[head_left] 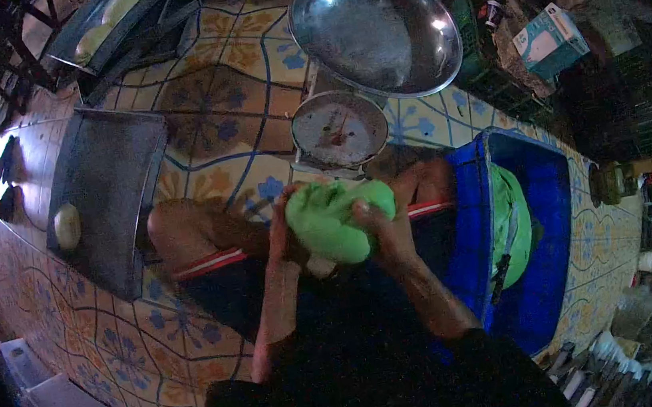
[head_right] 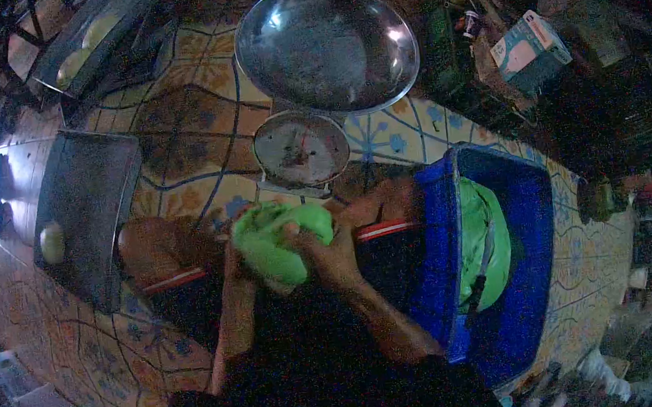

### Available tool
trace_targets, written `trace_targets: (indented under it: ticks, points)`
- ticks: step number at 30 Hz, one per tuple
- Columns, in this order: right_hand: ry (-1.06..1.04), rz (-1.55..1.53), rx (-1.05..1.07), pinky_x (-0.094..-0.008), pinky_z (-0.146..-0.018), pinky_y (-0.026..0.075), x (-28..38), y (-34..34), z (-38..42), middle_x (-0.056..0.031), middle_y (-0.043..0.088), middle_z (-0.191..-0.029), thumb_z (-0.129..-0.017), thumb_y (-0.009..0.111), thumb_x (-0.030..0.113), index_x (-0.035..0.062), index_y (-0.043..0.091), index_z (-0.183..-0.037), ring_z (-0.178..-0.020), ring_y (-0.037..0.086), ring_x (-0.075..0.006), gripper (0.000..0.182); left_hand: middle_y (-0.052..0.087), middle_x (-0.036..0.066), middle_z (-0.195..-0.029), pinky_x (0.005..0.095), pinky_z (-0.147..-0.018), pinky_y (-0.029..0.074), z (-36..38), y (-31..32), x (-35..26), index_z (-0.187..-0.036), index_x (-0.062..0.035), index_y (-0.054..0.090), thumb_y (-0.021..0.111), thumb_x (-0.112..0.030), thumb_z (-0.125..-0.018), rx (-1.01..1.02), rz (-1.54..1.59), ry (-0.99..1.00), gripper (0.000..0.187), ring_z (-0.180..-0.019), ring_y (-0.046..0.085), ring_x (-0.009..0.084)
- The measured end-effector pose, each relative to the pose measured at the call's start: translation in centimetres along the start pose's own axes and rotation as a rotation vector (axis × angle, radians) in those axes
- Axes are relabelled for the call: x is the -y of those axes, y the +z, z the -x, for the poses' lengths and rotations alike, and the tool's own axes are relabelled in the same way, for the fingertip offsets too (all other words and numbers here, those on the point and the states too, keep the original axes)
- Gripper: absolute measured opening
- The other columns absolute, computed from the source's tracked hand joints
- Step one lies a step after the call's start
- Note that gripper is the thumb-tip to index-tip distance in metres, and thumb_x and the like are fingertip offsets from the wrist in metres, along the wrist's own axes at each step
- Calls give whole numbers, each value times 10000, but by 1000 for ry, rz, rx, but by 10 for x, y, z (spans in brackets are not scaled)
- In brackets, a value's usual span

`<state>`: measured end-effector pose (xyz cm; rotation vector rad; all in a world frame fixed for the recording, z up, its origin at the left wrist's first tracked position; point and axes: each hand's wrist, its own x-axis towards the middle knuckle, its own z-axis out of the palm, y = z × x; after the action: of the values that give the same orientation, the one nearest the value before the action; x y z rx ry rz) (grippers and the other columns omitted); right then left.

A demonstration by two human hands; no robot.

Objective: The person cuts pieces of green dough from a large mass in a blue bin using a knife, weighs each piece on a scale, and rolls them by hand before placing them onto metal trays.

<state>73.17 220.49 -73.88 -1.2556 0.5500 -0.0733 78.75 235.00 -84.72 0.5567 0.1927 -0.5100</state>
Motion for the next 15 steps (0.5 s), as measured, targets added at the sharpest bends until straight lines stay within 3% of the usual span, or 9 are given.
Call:
trace_targets:
  ticks: [1,2,3,6,7,9,10,13,15]
  points:
    - [36,61,131,-364,-820,476,1,0,0,-104,613,-919,-795,679,233,-57,544,-1075,-873,586,-200,425,552,106,-1063,396,-870,450,10,6,-1,-971,-79,559,512,-400,-893,88,48,34,334,-968,544,223]
    - [126,152,-6,-362,-829,469,3,4,-3,-103,612,-919,-771,705,268,-49,515,-1123,-898,583,-210,510,559,107,-1023,399,-861,453,19,12,-3,-937,-74,554,515,-378,-897,177,97,68,309,-961,545,218]
    - [-15,102,48,-357,-827,468,2,4,-1,-102,613,-914,-759,716,272,-44,525,-1115,-903,583,-212,512,566,109,-983,401,-852,456,25,16,-6,-902,-70,550,518,-356,-901,266,147,99,288,-955,546,212]
    - [-377,309,124,-335,-785,476,-15,-2,-1,-101,611,-918,-709,760,263,-17,534,-1096,-901,586,-201,528,553,92,-847,394,-809,466,28,39,-12,-804,-54,492,552,-281,-895,-76,-562,145,251,-901,556,204]
    - [-492,427,113,-327,-766,481,-22,-5,-3,-100,610,-922,-691,776,256,-7,533,-1091,-898,588,-193,537,557,94,-866,388,-805,470,15,24,-2,-827,-48,488,551,-303,-893,23,-631,251,271,-880,566,212]
    - [-400,666,58,-324,-728,491,-27,-19,-1,-94,600,-926,-692,778,224,-1,489,-1128,-868,590,-177,570,567,105,-908,385,-806,475,-1,18,-1,-886,-36,487,541,-341,-892,72,-477,337,310,-871,579,226]
    - [6,384,-79,-322,-671,492,-17,-18,-5,-91,591,-945,-750,732,241,13,446,-1151,-812,585,-156,542,573,113,-932,389,-810,476,2,34,-13,-922,-31,491,533,-358,-893,25,-272,295,331,-883,582,232]
    - [278,-50,-310,-322,-679,482,7,1,-3,-92,578,-981,-810,670,293,11,443,-1166,-831,566,-154,507,587,135,-1005,404,-826,480,-1,-4,4,-1064,-23,497,500,-408,-894,172,20,58,422,-963,575,254]
    - [217,-265,-100,-325,-776,465,-5,-5,-3,-119,555,-1061,-824,638,374,19,394,-1219,-949,545,-191,584,590,134,-1015,400,-819,485,15,-8,25,-1076,-18,509,493,-396,-901,113,141,13,417,-964,578,254]
